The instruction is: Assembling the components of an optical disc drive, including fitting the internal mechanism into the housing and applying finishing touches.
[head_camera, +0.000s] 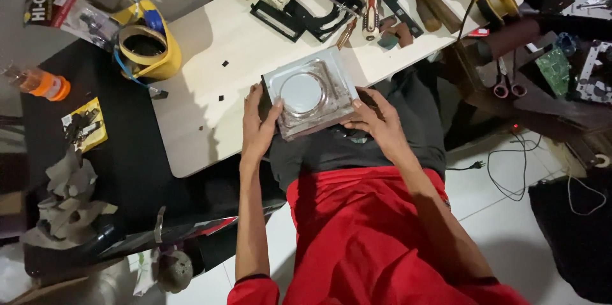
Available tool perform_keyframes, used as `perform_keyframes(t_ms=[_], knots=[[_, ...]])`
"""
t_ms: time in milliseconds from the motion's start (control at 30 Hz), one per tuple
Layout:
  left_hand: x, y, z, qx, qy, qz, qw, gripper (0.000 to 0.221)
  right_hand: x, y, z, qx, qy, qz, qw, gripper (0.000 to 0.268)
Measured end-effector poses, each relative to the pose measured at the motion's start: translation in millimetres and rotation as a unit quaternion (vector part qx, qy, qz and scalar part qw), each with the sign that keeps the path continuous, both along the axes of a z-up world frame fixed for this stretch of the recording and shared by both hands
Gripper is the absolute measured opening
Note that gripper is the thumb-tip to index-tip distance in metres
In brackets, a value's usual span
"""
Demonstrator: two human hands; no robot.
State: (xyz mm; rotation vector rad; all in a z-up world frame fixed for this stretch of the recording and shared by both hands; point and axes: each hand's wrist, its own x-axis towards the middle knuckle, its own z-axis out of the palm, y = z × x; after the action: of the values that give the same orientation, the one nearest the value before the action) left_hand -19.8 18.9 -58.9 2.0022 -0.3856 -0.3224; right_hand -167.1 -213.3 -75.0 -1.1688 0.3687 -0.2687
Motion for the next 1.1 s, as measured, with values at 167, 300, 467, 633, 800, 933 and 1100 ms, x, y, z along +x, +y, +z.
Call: perform_keyframes(t_ms=[167, 300, 467, 633, 800, 933, 1100], knots=[[-17, -14, 29, -0.020, -0.019, 0.021, 0.999, 0.071, -3, 3, 4, -0.019, -0.017, 0.012, 1.000, 0.053], [-11, -10, 12, -0.021, -0.051, 0.032, 0.998, 0.061, -4, 3, 16, -0.031, -0.022, 0.021, 0.999, 0.054], [4, 4, 9, 0.062, -0.172, 0.050, 0.982, 0.050, -1, -1, 4, -0.098, -0.020, 0.021, 0.995, 0.049], [44, 24, -10, 0.219, -0.250, -0.026, 0.943, 0.078, 0, -6, -1, -0.137, -0.016, 0.022, 0.990, 0.046], [73, 14, 11, 0.297, -0.283, -0.104, 0.906, 0.074, 1, -9, -12, -0.124, -0.031, 0.013, 0.992, 0.043], [99, 19, 11, 0.324, -0.272, -0.102, 0.901, 0.059, 4, -14, -19, -0.111, -0.040, 0.014, 0.993, 0.042], [124, 65, 2, 0.260, -0.281, -0.096, 0.919, 0.038, 3, -12, -6, -0.141, -0.014, 0.021, 0.990, 0.039]])
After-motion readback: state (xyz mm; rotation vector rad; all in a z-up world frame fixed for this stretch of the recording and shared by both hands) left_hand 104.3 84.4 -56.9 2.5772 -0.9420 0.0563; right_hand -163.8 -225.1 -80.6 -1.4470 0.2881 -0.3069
